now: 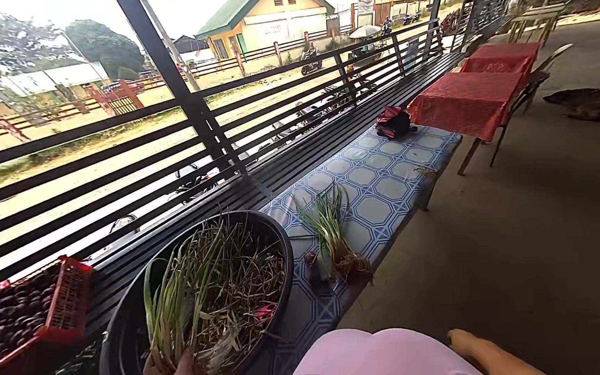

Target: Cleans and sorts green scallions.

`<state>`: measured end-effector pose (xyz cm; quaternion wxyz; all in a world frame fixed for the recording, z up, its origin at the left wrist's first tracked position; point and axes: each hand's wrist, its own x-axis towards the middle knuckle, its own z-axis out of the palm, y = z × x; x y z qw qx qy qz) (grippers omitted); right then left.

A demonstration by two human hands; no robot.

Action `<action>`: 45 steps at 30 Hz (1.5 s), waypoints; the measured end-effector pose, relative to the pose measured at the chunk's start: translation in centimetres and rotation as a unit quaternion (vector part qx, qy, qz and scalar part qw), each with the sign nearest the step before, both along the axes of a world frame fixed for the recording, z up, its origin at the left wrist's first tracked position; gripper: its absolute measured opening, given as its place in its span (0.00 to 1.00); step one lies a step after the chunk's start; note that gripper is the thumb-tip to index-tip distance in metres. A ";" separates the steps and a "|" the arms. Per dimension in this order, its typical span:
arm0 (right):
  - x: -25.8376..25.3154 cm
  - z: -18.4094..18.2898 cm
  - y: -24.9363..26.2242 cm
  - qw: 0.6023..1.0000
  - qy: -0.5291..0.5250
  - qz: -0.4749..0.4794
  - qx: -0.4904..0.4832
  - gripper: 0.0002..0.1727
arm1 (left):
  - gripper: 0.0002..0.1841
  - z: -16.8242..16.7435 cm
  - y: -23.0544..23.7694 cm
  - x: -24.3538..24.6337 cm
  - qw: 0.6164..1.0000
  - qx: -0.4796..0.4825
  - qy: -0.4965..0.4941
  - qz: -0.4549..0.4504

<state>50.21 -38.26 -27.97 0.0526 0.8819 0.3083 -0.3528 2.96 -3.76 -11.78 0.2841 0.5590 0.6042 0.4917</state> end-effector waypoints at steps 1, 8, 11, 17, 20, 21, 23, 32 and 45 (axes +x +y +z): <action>3.0 -5.2 1.9 0.998 -0.053 -0.024 0.033 0.24 | 0.41 0.0 0.0 -0.1 1.000 -0.002 -0.003 0.005; 2.3 3.0 15.0 0.975 0.139 -0.089 0.150 0.25 | 0.40 0.3 -0.3 0.4 1.000 0.003 -0.020 0.003; -1.9 1.0 15.1 0.983 0.157 0.018 0.097 0.26 | 0.39 0.5 -0.1 0.4 1.000 0.001 -0.021 0.009; -4.0 -3.2 10.0 0.947 0.190 0.202 -0.164 0.28 | 0.40 0.1 0.3 0.3 0.999 0.017 -0.035 0.010; -0.4 -6.3 7.6 0.965 0.146 0.128 -0.174 0.28 | 0.39 0.4 0.4 0.6 0.999 0.011 -0.033 0.014; 0.8 -6.5 6.8 0.974 0.135 0.092 -0.160 0.27 | 0.39 0.5 0.4 0.8 0.999 0.007 -0.030 0.015; 2.9 -7.7 5.8 0.984 0.117 0.039 -0.128 0.27 | 0.39 0.5 0.4 0.8 1.000 0.009 -0.026 0.014; 1.7 -9.0 8.7 0.986 0.134 0.037 -0.088 0.25 | 0.38 0.8 0.2 1.1 0.999 0.020 -0.031 0.017; 1.3 -8.8 7.8 0.982 0.127 0.086 -0.113 0.25 | 0.37 0.7 0.6 1.1 0.999 0.022 -0.009 0.023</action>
